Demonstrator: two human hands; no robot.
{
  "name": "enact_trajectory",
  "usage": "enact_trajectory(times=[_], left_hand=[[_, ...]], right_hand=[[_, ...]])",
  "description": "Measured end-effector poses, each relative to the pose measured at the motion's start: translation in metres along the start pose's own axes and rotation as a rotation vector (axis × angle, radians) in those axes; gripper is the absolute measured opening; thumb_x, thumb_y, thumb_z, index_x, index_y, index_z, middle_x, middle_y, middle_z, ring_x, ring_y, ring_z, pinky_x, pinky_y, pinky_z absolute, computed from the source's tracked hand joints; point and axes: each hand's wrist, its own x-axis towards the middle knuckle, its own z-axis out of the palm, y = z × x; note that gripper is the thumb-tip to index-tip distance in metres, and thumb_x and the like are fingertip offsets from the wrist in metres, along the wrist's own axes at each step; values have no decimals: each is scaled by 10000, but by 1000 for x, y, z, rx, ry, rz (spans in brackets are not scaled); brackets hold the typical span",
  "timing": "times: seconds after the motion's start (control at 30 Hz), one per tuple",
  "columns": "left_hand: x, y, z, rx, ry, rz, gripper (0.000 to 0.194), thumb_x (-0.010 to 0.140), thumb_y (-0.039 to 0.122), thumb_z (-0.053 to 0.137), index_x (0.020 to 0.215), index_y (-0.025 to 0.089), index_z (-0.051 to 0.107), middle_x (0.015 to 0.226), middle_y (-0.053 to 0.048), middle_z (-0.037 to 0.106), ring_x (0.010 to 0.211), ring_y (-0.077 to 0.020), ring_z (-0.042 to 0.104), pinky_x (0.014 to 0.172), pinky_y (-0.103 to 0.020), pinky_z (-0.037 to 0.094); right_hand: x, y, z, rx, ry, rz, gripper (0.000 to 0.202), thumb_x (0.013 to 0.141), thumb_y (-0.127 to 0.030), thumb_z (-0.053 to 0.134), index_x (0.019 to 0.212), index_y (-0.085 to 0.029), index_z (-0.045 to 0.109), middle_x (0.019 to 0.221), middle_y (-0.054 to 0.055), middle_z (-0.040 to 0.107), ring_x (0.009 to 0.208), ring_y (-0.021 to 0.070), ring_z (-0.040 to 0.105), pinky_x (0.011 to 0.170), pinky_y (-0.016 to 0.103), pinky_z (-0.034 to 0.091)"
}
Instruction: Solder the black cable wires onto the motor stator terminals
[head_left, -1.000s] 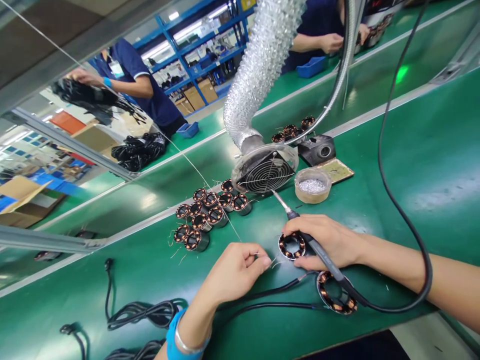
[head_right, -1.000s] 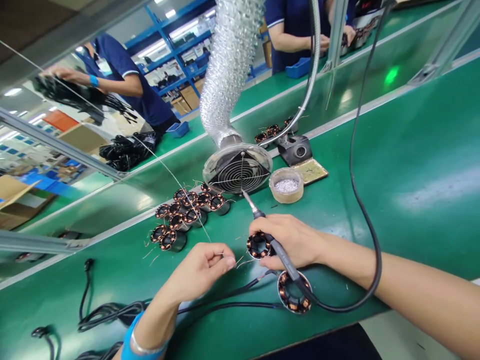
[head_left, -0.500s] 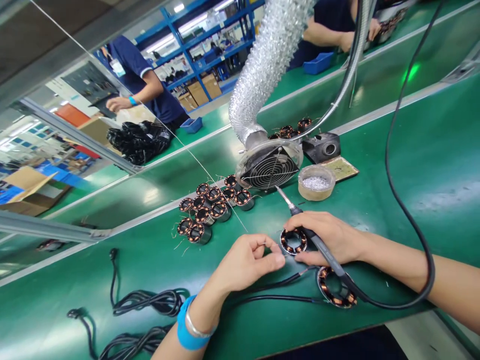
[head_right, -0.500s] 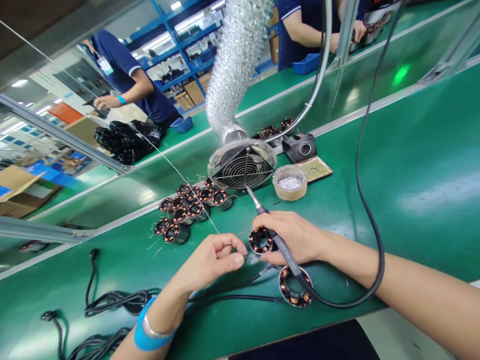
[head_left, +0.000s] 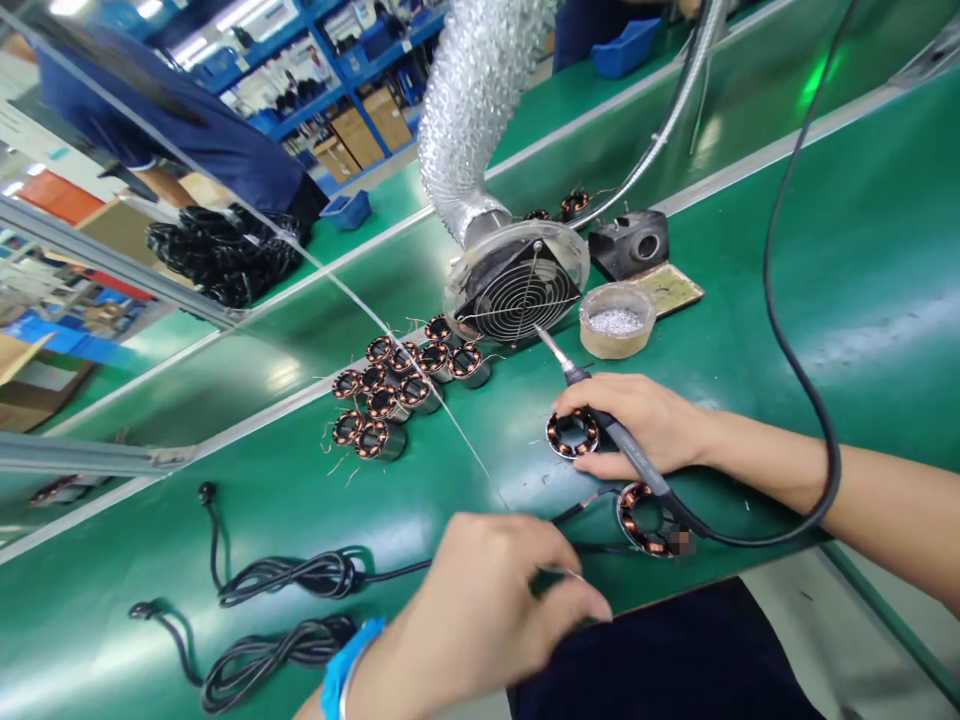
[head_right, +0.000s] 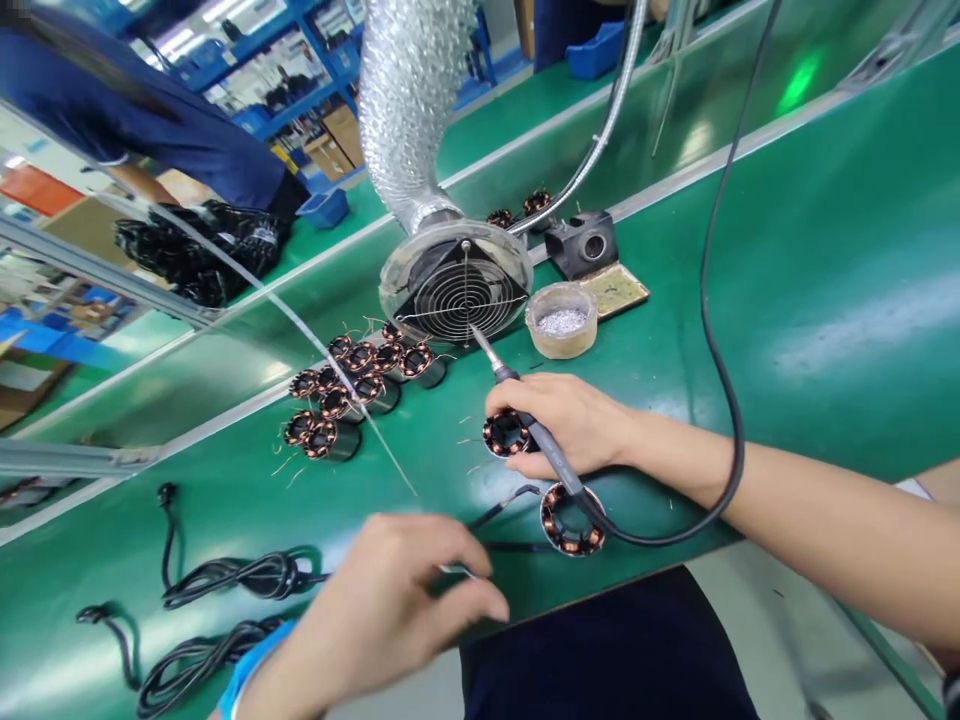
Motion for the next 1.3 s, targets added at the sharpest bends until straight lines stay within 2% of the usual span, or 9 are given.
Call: enact_trajectory(times=[0.17,0.3,0.33,0.43,0.53,0.63,0.8,1.17,1.3], left_hand=[[1,0,35,386,-46,167,154,905,154,530,861,151,678,718,-85,699,607,-219,629,558,-304,378],[1,-23,-17,-187,-223,357,101,885,236,628,824,189,693,685,-32,691,591,-153,615,564,-255,402],[-1,-31,-38,-386,-162,379,139,876,298,660,796,192,699,633,-16,658,532,-128,570,526,-243,382],[-1,-53,-83,-962,393,396,301,794,472,729,679,203,654,464,62,415,375,-76,298,402,-235,272],[16,-63,-77,-1015,718,252,328,702,474,797,660,202,619,471,93,338,391,-64,191,384,-220,201],[40,-56,-37,-573,550,2,248,701,358,794,663,172,635,466,95,325,440,-64,236,444,-211,176],[49,-37,-8,-294,435,-30,228,782,348,689,683,158,613,503,94,306,498,-74,253,509,-221,207],[45,-56,-25,-481,331,178,568,931,630,417,726,147,635,758,-27,524,750,-160,481,702,-276,398],[44,-55,-10,-769,177,74,562,922,675,383,792,161,569,690,-12,558,562,-121,496,538,-242,374]], right_hand=[[1,0,-1,-22,27,-18,388,793,-307,689,1122,-194,519,1005,68,692,872,207,671,790,325,550],[0,0,-1,-8,18,-9,403,789,-308,692,1134,-199,513,1003,67,687,867,205,668,784,322,551],[0,0,0,-4,15,-2,403,786,-308,693,1132,-199,515,998,67,686,860,205,667,774,320,552],[0,1,-1,6,4,3,392,777,-289,687,1123,-202,523,977,62,687,839,203,665,752,319,552],[2,-2,-4,38,14,-10,406,769,-285,691,1130,-201,527,1014,74,685,889,212,668,799,339,556],[6,-13,-8,110,125,70,415,774,-283,701,1144,-197,536,1046,82,671,923,201,664,823,332,559],[14,-40,0,242,248,202,292,801,-160,664,1058,-220,539,891,15,683,693,113,637,655,233,556],[47,-52,10,181,346,-33,211,849,-87,622,997,-236,599,875,1,700,737,124,671,703,233,576],[46,-51,19,152,386,30,215,837,-123,665,1010,-232,600,845,-2,692,714,128,666,674,235,572]])
